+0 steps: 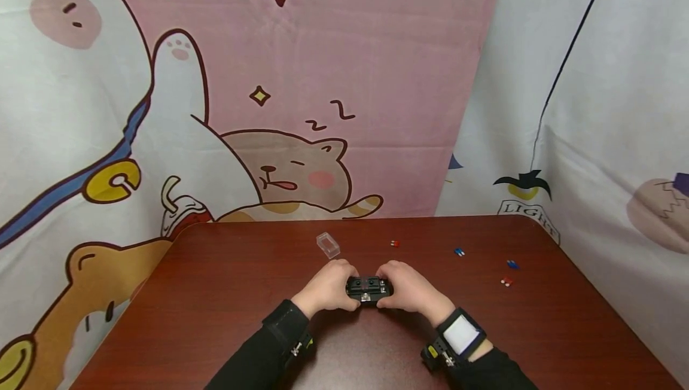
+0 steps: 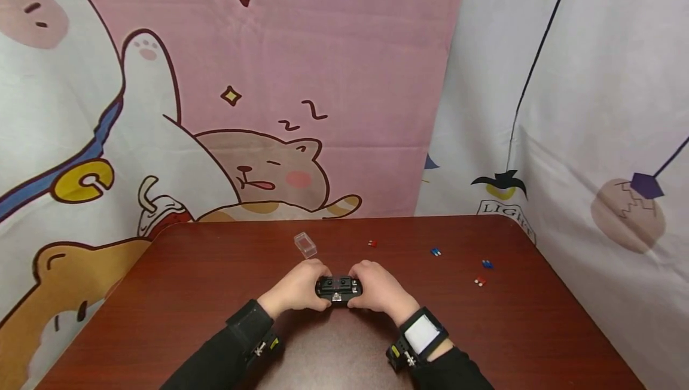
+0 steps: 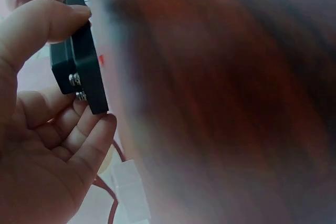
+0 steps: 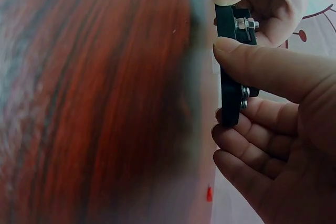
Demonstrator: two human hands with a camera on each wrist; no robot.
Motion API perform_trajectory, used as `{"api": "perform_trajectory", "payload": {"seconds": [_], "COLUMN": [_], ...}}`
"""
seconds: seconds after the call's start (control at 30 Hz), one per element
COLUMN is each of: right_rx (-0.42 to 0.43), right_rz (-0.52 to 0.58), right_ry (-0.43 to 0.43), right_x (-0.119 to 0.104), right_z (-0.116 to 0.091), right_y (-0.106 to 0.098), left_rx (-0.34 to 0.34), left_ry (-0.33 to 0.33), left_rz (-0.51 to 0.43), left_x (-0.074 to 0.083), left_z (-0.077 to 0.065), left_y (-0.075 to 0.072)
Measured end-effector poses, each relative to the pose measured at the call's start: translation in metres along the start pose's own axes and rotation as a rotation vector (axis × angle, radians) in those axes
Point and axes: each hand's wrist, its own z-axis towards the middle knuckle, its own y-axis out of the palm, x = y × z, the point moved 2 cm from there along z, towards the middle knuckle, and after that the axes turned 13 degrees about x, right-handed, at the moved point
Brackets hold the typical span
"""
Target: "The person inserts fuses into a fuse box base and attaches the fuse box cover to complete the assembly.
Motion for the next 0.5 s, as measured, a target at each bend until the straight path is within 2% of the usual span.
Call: {"api": "perform_trajectory", "payload": {"seconds": [0.5], "right_rx": [-0.032], "right_rz": [-0.041], "right_ry": [0.024], "right_x": [0.010], "right_z": [0.003], "right_y": [0.005], "left_rx": [-0.045], "left_ry": [0.020], "left_rz": [0.050], "left_x": [-0.001], "left_z": [0.013], "left_y": [0.012]}}
